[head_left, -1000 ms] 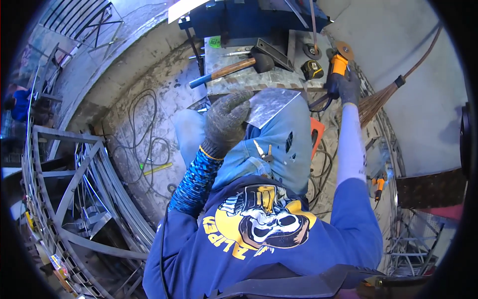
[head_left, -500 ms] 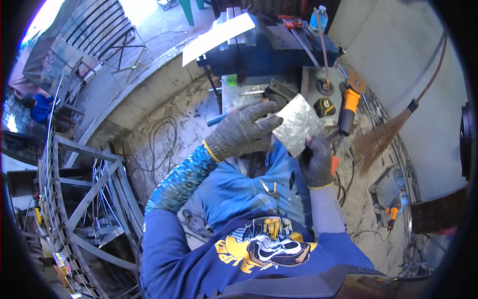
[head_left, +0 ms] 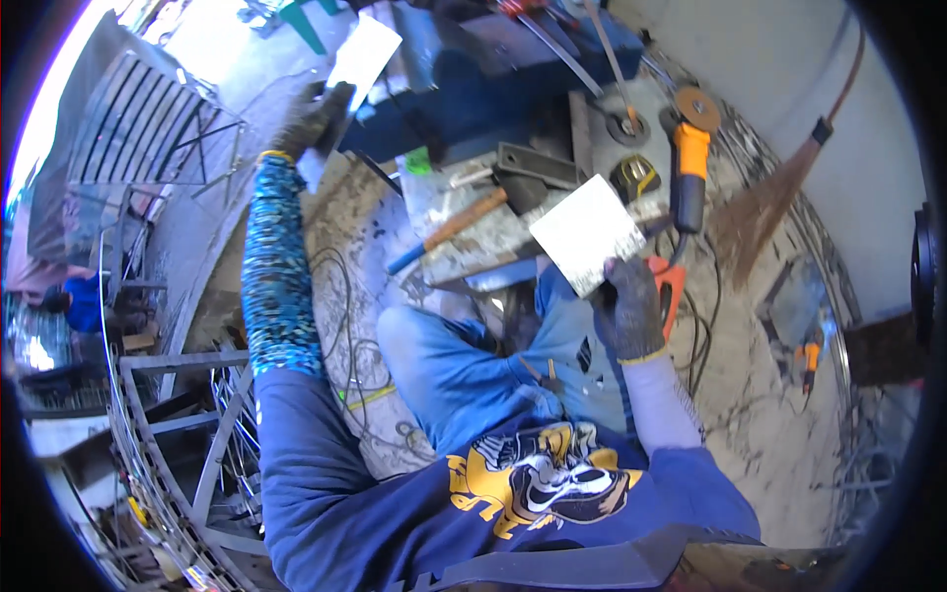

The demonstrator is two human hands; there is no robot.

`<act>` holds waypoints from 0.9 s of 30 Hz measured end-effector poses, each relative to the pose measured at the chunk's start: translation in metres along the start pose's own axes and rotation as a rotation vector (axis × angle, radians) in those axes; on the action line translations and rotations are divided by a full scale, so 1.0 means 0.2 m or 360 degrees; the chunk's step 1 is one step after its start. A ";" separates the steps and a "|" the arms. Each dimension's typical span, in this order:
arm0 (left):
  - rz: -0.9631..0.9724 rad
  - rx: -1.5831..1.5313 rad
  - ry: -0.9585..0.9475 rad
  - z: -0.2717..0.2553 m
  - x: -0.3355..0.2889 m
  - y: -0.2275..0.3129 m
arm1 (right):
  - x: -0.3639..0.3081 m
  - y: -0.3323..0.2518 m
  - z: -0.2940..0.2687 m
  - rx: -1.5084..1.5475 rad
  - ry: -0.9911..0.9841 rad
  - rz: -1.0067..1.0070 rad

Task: The person grinds, measures, and marks a metal plate. The person uses an angle grinder, measuring tape, and a marker to perform these actions.

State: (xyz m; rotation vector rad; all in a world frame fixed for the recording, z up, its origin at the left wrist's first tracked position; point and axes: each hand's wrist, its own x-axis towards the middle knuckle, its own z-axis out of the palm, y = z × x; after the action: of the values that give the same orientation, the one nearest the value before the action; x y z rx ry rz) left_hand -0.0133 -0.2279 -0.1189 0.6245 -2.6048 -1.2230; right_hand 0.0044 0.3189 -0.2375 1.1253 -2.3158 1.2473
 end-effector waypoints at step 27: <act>-0.0775 -0.1945 -0.0496 1.68 -1.93 0.24 | -0.41 -0.20 -0.11 0.1927 0.0131 0.1563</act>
State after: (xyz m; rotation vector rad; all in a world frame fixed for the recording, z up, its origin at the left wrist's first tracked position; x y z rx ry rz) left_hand 0.2001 0.2046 -0.2966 0.7904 -1.3387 -2.7849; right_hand 0.0848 0.3649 -0.2467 -0.0681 -1.9271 3.1552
